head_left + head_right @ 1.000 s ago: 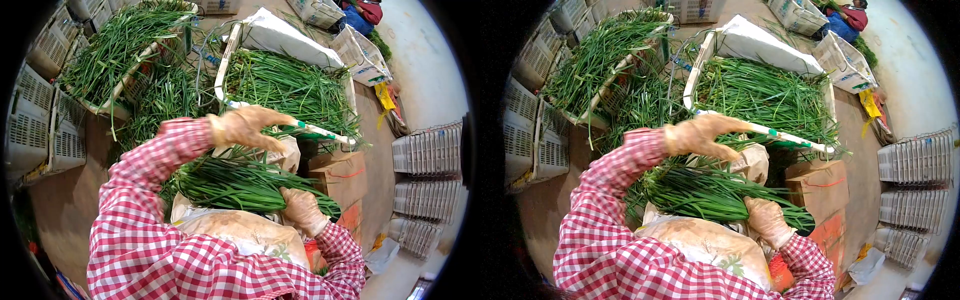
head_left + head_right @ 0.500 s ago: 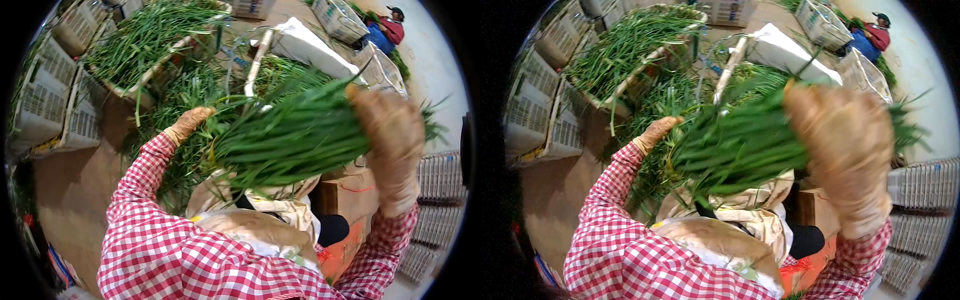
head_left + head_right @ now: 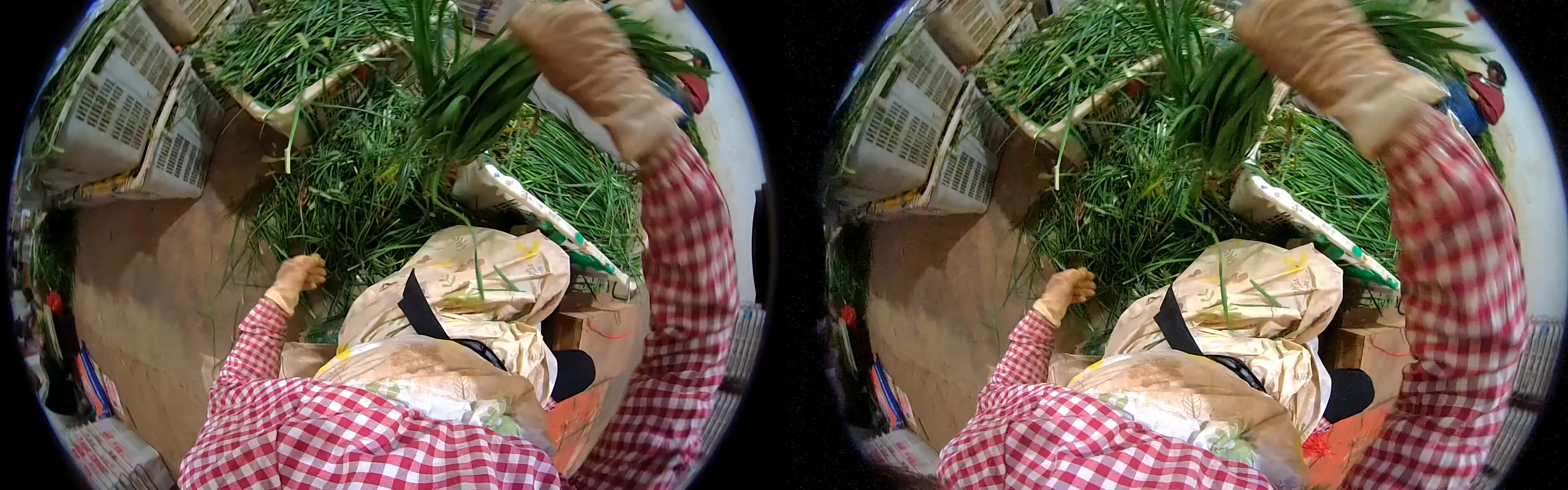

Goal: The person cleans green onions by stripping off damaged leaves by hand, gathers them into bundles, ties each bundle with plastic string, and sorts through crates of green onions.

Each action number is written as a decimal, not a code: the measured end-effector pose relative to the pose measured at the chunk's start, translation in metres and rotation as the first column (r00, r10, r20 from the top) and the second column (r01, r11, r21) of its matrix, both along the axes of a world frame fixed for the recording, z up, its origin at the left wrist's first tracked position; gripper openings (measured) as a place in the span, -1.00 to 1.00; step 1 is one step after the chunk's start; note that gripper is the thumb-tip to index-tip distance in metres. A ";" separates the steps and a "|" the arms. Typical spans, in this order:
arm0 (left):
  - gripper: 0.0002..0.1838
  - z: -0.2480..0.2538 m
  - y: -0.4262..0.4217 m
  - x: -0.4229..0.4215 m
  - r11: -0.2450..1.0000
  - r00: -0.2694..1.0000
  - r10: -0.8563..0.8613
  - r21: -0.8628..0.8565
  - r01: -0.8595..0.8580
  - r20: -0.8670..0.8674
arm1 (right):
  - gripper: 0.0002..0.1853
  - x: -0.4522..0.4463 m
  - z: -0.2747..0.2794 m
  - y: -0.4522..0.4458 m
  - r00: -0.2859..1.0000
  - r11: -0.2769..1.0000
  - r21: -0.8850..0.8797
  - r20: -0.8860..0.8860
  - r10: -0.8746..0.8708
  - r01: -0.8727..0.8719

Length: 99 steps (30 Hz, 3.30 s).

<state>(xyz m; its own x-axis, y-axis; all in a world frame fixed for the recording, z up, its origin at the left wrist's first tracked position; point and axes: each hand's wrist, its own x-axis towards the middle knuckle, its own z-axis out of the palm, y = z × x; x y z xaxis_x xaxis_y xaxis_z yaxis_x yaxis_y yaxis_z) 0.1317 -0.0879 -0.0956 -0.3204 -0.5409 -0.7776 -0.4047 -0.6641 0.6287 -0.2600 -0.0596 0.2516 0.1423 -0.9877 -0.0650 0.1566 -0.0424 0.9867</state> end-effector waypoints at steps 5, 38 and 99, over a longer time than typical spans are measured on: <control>-0.61 -0.025 0.041 0.008 0.961 0.952 -0.274 -0.070 0.267 -0.136 | -0.85 0.038 -0.001 0.002 0.908 0.987 -0.159 0.412 0.073 -0.007; -0.47 0.209 -0.103 -0.231 0.955 0.031 -0.170 -0.157 0.250 -0.985 | -0.44 0.012 -0.065 0.136 -0.924 0.967 0.176 0.365 0.111 0.186; -0.46 0.124 0.083 -0.127 0.840 0.816 -0.510 -0.363 0.404 -0.273 | -0.09 0.040 -0.097 0.147 -0.815 0.906 0.097 0.483 0.319 0.412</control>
<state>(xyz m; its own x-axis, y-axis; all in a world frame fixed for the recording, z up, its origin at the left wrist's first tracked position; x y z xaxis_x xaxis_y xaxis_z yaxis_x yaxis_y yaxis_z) 0.0049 -0.0052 0.0288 -0.8020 -0.4351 -0.4093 -0.3380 -0.2344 0.9115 -0.2198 0.0873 0.1544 -0.4969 -0.8673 0.0295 -0.5463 0.2862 -0.7872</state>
